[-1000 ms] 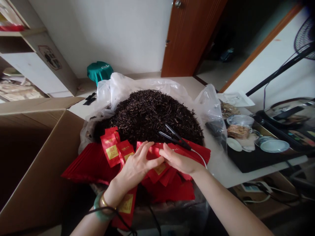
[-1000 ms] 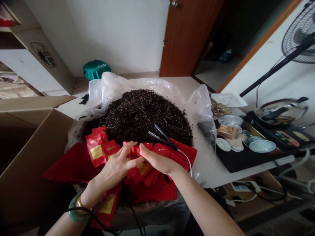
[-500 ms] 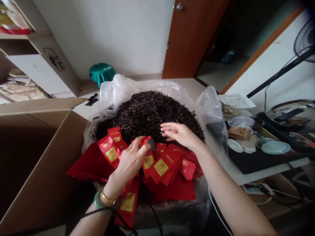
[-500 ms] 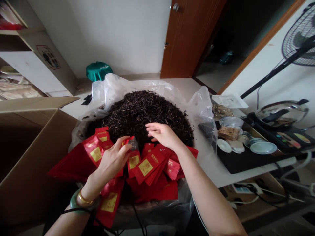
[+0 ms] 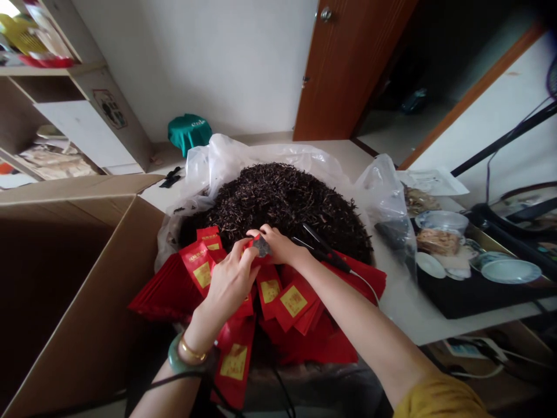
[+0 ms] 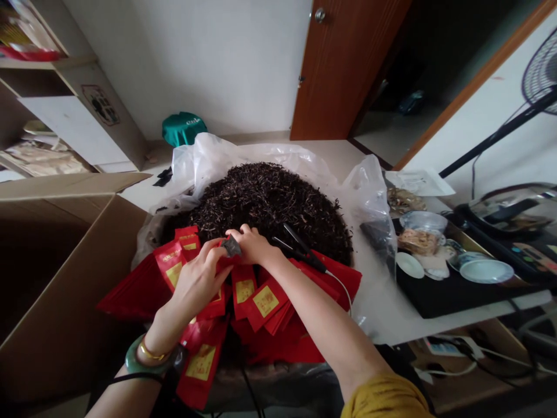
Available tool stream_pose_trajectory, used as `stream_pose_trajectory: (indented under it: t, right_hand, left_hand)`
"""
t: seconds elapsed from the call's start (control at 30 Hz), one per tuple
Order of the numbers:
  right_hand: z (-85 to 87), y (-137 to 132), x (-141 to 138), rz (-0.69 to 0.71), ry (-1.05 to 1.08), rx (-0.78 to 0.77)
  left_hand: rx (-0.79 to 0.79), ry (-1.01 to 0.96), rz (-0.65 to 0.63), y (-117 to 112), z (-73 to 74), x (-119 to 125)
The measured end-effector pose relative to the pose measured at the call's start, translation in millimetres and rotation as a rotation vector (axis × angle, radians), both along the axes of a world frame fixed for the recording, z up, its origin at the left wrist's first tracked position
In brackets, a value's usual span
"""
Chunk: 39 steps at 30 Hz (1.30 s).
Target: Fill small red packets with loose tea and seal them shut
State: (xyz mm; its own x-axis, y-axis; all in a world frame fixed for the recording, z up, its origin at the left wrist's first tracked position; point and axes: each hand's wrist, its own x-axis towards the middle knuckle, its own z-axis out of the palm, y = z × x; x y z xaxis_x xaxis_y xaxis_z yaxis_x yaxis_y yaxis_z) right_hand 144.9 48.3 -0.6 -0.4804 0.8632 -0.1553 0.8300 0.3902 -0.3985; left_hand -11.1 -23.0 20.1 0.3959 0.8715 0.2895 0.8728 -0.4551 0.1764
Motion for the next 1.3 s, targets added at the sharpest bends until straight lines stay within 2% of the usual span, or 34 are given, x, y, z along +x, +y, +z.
stream_pose_trajectory:
  t: [0.13, 0.37, 0.57, 0.67, 0.83, 0.97, 1.03, 1.1, 1.23, 1.3]
  right_hand:
    - [7.0, -3.3, -4.4, -0.022, -0.022, -0.031]
    - [5.6, -6.0, -8.0, -0.009, -0.001, -0.022]
    - [-0.7, 0.4, -2.1, -0.042, 0.146, 0.005]
    - [2.1, 8.7, 8.9, -0.094, 0.262, 0.027]
    - [29.0, 16.8, 29.5, -0.216, 0.45, -0.029]
    - [56.7, 9.2, 30.1, -0.245, 0.832, -0.179]
    - [66.3, 2.0, 24.5, -0.225, 0.924, -0.205]
    - [72.1, -5.6, 17.9, -0.204, 0.893, -0.173]
    - [77.6, -17.7, 9.3, -0.142, 0.716, 0.002]
    - [79.9, -22.0, 8.0, -0.117, 0.68, 0.028]
  left_hand:
    - [-0.024, 0.006, 0.022, -0.5, 1.2, 0.1]
    - [-0.083, 0.03, 0.026, 0.3, 3.9, 0.1]
    - [-0.098, 0.015, 0.04, 1.2, 3.5, -0.5]
    - [-0.113, 0.025, 0.038, 1.7, 3.6, -0.9]
    - [-0.139, 0.049, 0.069, 2.4, 3.8, 0.7]
    - [-0.138, 0.044, 0.071, 2.6, 3.3, 1.8]
    - [-0.137, 0.036, 0.074, 2.7, 3.3, 1.9]
    - [-0.14, 0.032, 0.085, 2.8, 3.6, 1.9]
    - [-0.15, 0.034, 0.108, 2.9, 4.3, 2.0]
    - [-0.149, 0.034, 0.122, 2.9, 3.7, 1.8]
